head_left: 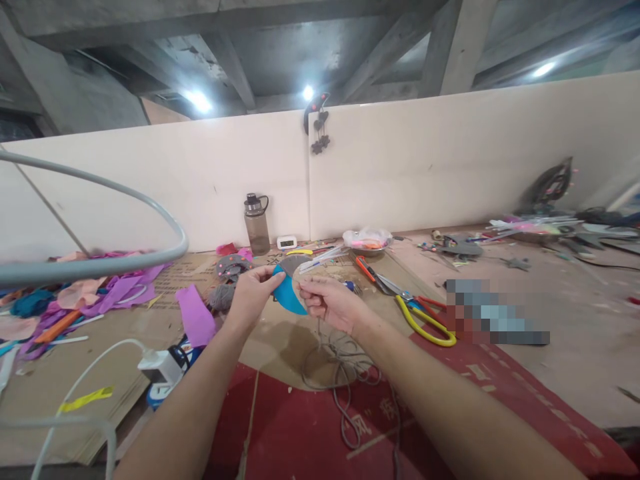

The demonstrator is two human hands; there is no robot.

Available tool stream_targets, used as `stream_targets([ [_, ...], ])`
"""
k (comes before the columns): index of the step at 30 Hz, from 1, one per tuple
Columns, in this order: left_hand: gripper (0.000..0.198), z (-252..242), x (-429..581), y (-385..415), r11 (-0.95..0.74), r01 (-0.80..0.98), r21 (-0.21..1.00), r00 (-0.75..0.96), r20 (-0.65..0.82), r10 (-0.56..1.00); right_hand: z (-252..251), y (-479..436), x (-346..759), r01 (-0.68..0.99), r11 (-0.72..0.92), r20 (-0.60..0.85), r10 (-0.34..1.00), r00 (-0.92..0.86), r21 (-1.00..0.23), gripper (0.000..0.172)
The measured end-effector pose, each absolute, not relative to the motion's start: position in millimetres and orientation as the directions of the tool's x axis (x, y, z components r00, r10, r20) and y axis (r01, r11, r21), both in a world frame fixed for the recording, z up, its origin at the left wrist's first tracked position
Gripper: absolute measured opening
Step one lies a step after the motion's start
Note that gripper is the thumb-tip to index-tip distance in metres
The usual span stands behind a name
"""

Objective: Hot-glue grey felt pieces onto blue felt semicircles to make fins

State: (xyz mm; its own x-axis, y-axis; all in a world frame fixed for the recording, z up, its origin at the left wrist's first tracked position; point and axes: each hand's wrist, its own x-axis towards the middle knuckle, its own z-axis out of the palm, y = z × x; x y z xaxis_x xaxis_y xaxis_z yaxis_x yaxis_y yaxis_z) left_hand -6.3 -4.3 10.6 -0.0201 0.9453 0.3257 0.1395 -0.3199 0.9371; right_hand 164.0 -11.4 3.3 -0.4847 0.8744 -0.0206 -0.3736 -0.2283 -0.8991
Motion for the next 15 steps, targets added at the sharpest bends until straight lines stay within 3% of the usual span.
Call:
stream_targets([
  [3,0.024,6.9,-2.1,-3.2,-0.21,0.026,0.977,-0.05,0.211,0.976,-2.2,-9.7,161.2,-0.115,0.189,0.214,0.939,-0.268,-0.975,0.019],
  [5,0.024,6.0,0.3,-4.0,-0.157,-0.07,0.985,-0.063,0.153,0.986,-3.2,-11.8,160.6,0.093,0.451,0.424,0.879,-0.217,-0.888,0.014],
  [7,0.024,5.8,2.1,-4.5,-0.106,-0.177,0.979,-0.074,0.094,0.993,-2.1,-16.2,160.6,0.221,0.597,0.553,0.8,-0.232,-0.771,0.013],
  [11,0.023,5.0,3.4,-2.4,-0.045,-0.331,0.943,-0.072,0.022,0.997,0.7,-23.4,159.9,0.294,0.687,0.63,0.727,-0.274,-0.665,0.014],
  [15,0.022,4.2,5.0,-1.6,-0.061,-0.397,0.916,-0.057,0.041,0.998,-2.1,-20.8,156.6,0.234,0.628,0.58,0.777,-0.246,-0.742,0.017],
])
